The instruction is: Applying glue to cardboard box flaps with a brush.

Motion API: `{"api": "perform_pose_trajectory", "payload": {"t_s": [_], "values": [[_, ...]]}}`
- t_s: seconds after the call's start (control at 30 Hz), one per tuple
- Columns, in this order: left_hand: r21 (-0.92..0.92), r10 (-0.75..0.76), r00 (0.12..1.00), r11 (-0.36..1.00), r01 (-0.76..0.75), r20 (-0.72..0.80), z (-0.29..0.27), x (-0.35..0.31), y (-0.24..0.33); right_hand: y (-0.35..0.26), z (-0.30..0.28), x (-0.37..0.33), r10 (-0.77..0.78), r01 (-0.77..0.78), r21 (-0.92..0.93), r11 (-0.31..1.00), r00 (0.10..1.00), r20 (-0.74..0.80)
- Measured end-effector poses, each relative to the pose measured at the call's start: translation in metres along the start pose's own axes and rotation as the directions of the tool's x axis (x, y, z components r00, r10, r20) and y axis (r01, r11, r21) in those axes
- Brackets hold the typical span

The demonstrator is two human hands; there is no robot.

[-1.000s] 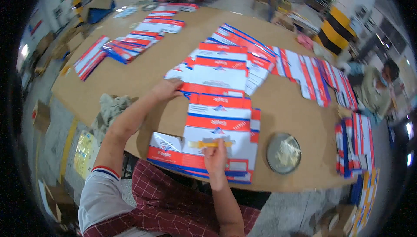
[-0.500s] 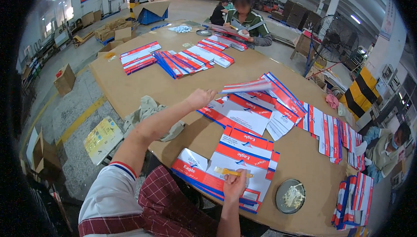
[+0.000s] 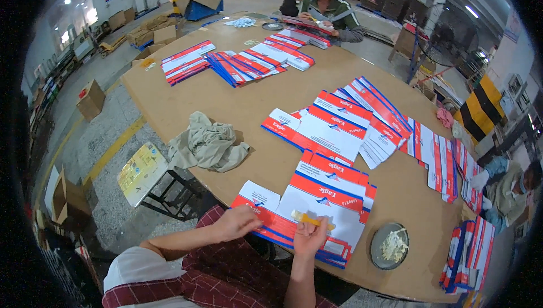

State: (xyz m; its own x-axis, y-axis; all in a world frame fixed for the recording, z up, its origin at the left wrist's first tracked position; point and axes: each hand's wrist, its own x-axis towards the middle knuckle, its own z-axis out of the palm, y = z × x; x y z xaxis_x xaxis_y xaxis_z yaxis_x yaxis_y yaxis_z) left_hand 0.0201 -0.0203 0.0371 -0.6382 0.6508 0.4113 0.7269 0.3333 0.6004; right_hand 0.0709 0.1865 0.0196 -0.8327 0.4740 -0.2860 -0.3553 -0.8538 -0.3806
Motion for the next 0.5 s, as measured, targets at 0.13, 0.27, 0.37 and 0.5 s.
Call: {"api": "perform_pose_trajectory", "payload": {"t_s": [0.13,0.27,0.37,0.5], "values": [[-0.554,-0.541,0.804,0.759,0.341,-0.247,0.006,-0.006,0.017,0.003,-0.004,-0.007,0.06,-0.06,0.005,0.998,0.998,-0.021],[-0.578,-0.468,0.817,0.788,0.212,-0.338,0.012,-0.001,0.023,0.002,-0.013,-0.011,0.097,-0.101,0.046,0.994,0.992,0.075],[-0.477,-0.378,0.795,0.869,0.129,-0.474,0.017,0.007,0.014,0.001,-0.012,-0.01,0.079,-0.082,0.054,0.995,0.995,0.055],[0.02,-0.118,0.943,0.991,0.131,-0.312,0.006,0.034,0.009,0.004,-0.008,-0.002,0.048,-0.047,0.02,0.999,0.999,-0.005]]}}
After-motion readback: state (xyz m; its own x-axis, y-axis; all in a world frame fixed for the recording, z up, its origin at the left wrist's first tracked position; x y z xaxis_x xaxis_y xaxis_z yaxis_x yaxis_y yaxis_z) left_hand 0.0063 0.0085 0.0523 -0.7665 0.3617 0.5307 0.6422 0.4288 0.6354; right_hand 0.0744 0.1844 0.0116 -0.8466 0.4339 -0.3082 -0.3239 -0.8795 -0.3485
